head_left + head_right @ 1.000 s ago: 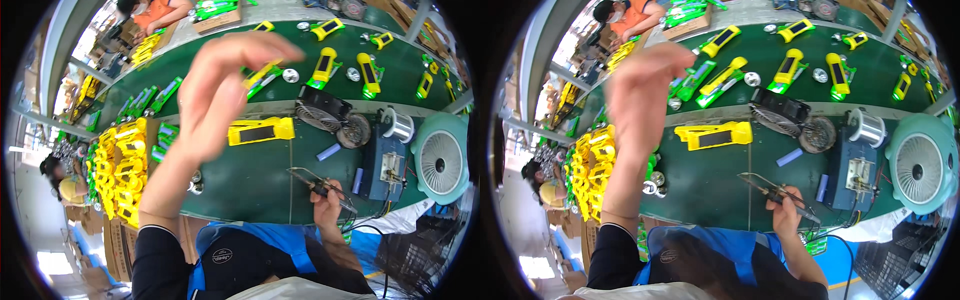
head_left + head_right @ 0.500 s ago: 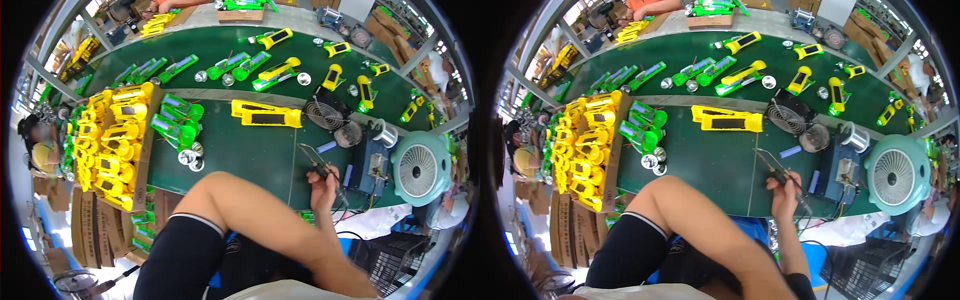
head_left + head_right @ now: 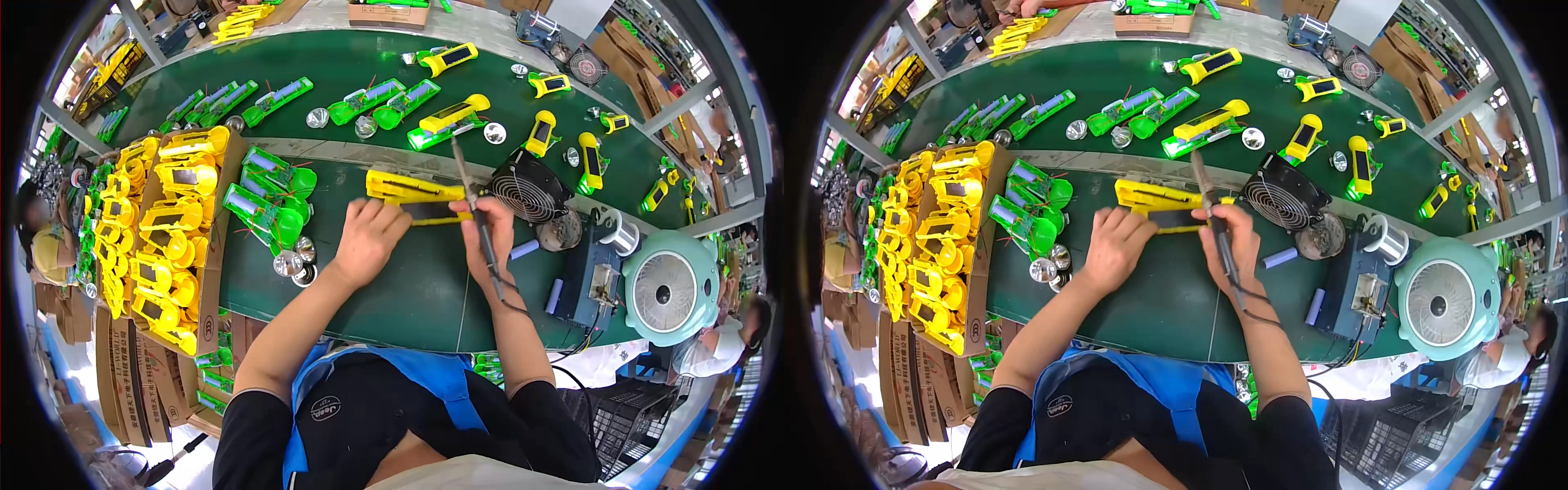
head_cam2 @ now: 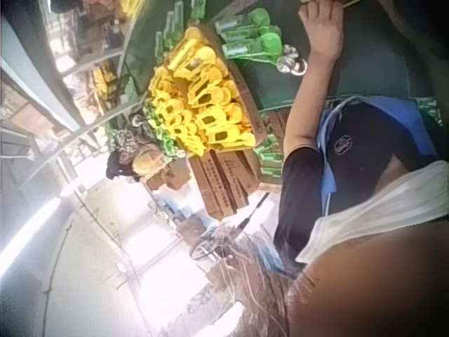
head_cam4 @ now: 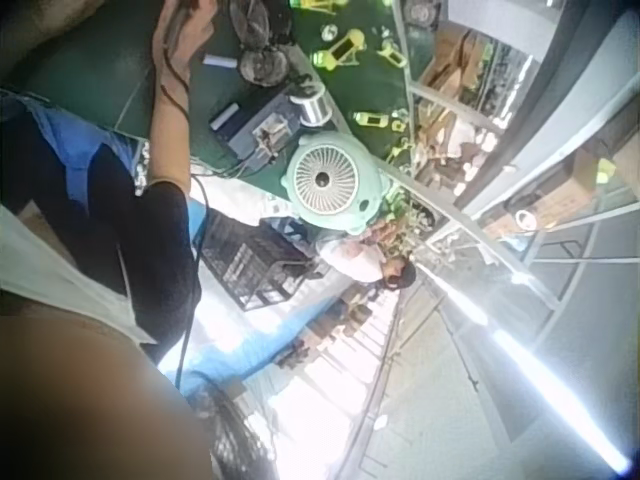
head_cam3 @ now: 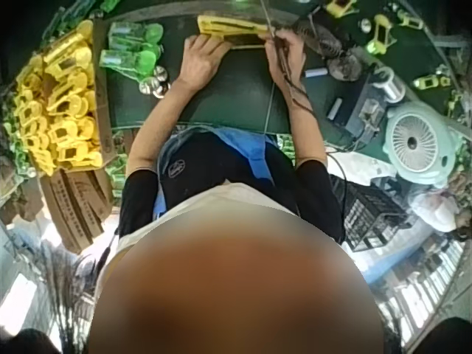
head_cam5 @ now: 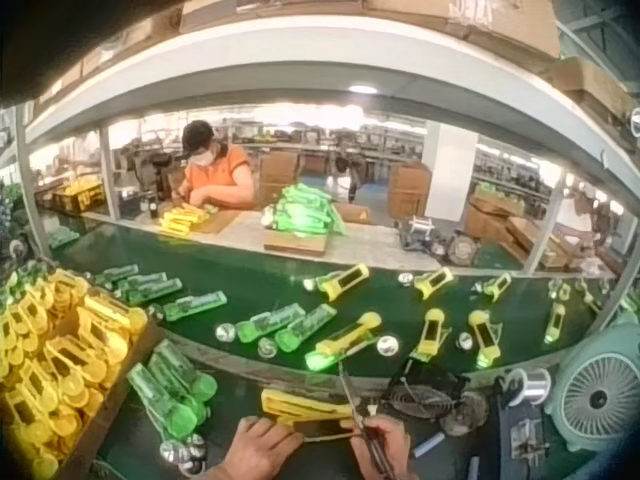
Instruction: Soldering electronic components and assembling plastic flashlight housings on a factory line.
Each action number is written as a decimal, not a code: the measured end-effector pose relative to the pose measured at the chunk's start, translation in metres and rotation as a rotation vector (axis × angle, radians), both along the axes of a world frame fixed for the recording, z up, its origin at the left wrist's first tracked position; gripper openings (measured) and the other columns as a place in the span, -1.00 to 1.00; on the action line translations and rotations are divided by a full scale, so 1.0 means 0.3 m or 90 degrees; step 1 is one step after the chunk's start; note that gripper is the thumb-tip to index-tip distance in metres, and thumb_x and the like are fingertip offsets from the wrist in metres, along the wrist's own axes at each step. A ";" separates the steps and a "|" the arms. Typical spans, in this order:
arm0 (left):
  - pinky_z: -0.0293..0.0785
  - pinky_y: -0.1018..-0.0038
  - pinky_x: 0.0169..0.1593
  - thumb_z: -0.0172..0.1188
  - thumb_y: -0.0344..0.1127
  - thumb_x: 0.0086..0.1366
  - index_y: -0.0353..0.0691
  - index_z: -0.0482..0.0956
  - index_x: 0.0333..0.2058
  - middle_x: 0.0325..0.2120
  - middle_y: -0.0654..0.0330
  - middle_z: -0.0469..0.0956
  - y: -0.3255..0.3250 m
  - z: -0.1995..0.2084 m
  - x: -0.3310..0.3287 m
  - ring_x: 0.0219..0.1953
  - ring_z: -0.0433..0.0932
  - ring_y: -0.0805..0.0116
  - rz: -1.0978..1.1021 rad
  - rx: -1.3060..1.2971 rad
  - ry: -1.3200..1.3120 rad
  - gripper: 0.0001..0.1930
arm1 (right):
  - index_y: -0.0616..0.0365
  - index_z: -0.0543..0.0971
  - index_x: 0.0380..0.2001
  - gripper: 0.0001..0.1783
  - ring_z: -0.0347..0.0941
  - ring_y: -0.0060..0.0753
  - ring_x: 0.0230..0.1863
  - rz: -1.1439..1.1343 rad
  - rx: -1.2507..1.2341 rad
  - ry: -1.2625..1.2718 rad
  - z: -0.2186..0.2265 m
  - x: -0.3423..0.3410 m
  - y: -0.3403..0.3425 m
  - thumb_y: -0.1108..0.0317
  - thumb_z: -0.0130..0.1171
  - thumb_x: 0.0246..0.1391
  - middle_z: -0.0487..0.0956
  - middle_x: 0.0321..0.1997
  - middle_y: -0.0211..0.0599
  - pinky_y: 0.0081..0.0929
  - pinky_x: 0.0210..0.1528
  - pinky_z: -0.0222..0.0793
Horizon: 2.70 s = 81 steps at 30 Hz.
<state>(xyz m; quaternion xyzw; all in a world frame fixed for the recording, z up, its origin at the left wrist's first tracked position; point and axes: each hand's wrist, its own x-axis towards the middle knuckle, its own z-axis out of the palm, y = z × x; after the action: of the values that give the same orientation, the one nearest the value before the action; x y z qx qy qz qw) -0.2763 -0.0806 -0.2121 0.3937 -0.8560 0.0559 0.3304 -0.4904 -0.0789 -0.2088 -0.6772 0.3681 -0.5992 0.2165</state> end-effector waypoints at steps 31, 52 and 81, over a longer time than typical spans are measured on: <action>0.46 0.04 -0.16 0.08 -0.26 0.23 0.28 0.30 0.13 -0.30 -0.14 0.41 -0.702 0.213 -0.108 -0.26 0.52 -0.22 0.136 0.310 -0.121 -0.52 | 0.00 0.46 -0.29 -0.68 0.48 -0.20 -0.48 0.042 -0.023 0.141 -0.038 -0.040 0.096 0.30 0.35 -0.13 0.53 -0.40 -0.37 -0.33 -0.46 0.36; 0.47 0.31 -0.28 0.22 -0.45 0.11 -0.21 0.48 -0.16 -0.37 0.06 0.50 0.205 0.198 0.106 -0.35 0.53 0.10 -0.054 0.341 0.125 -0.72 | 0.17 0.21 0.01 -0.68 0.57 -0.28 -0.18 0.070 0.081 -0.105 0.037 -0.039 0.113 0.42 0.01 0.24 0.52 -0.19 -0.10 -0.37 -0.04 0.45; 0.32 0.34 -0.26 0.19 -0.31 0.04 -0.12 0.48 -0.45 -0.36 0.23 0.43 0.073 -0.019 -0.057 -0.30 0.46 0.28 -0.104 0.147 0.000 -0.90 | 0.00 0.39 -0.07 -0.53 0.62 -0.32 -0.34 0.081 0.011 0.293 0.032 -0.006 -0.097 0.47 0.34 -0.05 0.62 -0.33 -0.24 -0.49 -0.32 0.50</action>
<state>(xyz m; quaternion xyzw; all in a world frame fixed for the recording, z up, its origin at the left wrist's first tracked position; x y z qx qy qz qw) -0.2933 -0.0588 -0.2179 0.3581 -0.8858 -0.0698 0.2867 -0.4922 -0.1078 -0.1991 -0.8158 0.3694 -0.4113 0.1700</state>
